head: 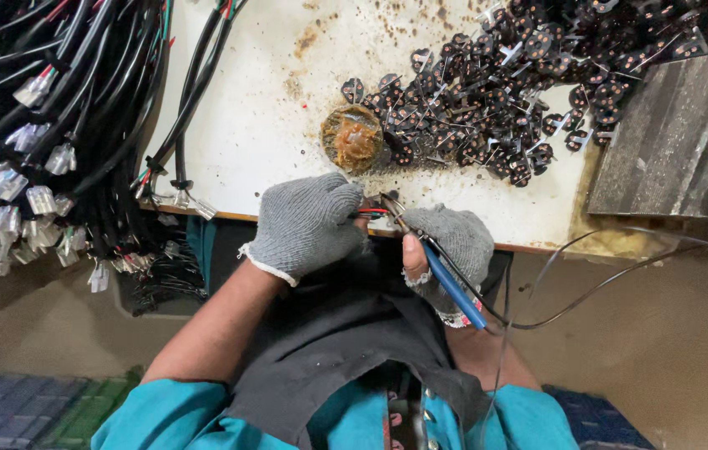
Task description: The person solders wire leads onto small electrical components at a workbench. They hold a component in one hand and a soldering iron in the other, touch the iron to the wire joint, dip the joint in flux, and place finished assemblies with a pile of completed parts.
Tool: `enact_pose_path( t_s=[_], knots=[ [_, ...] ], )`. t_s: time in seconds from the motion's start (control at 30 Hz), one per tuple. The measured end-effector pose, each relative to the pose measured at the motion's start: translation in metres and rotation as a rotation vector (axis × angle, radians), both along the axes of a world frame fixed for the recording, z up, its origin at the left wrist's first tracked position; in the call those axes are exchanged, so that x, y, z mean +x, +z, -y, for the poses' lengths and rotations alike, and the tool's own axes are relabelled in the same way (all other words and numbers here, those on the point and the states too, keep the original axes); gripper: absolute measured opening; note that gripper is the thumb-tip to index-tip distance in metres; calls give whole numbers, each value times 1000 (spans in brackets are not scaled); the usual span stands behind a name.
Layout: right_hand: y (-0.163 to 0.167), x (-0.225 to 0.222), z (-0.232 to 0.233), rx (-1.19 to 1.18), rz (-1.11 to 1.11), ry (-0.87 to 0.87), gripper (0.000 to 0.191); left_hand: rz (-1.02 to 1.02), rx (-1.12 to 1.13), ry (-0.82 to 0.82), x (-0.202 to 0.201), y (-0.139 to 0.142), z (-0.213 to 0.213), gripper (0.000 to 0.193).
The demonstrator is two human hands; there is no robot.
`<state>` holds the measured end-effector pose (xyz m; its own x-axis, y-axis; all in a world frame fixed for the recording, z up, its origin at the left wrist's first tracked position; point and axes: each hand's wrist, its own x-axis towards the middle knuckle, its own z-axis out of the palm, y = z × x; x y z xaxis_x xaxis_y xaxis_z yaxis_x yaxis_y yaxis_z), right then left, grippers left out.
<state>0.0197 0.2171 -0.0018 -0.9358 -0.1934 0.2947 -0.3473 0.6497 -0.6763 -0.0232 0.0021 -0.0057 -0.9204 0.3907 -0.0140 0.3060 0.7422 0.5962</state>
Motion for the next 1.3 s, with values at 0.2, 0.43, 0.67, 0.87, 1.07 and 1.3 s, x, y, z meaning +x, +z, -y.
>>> enact_pose_path(
  t_s=[0.2,0.43,0.67,0.87,1.07,1.3],
  knots=[
    [-3,6,-4,-66,-12,16,17,0,7,6,1,0,4,22],
    [-16,13,-10,27,-115,4,20,24,8,12,1,3,1,22],
    [9,15,-1,-415,239,-96,48,247,271,-20,4,18,22,24],
    [10,11,7,-645,395,-88,28,476,361,50,9,21,14,21],
    [2,4,12,-442,166,-46,22,492,366,35,6,15,12,18],
    [-19,12,11,-426,55,-57,54,317,227,-108,-2,30,9,23]
  ],
)
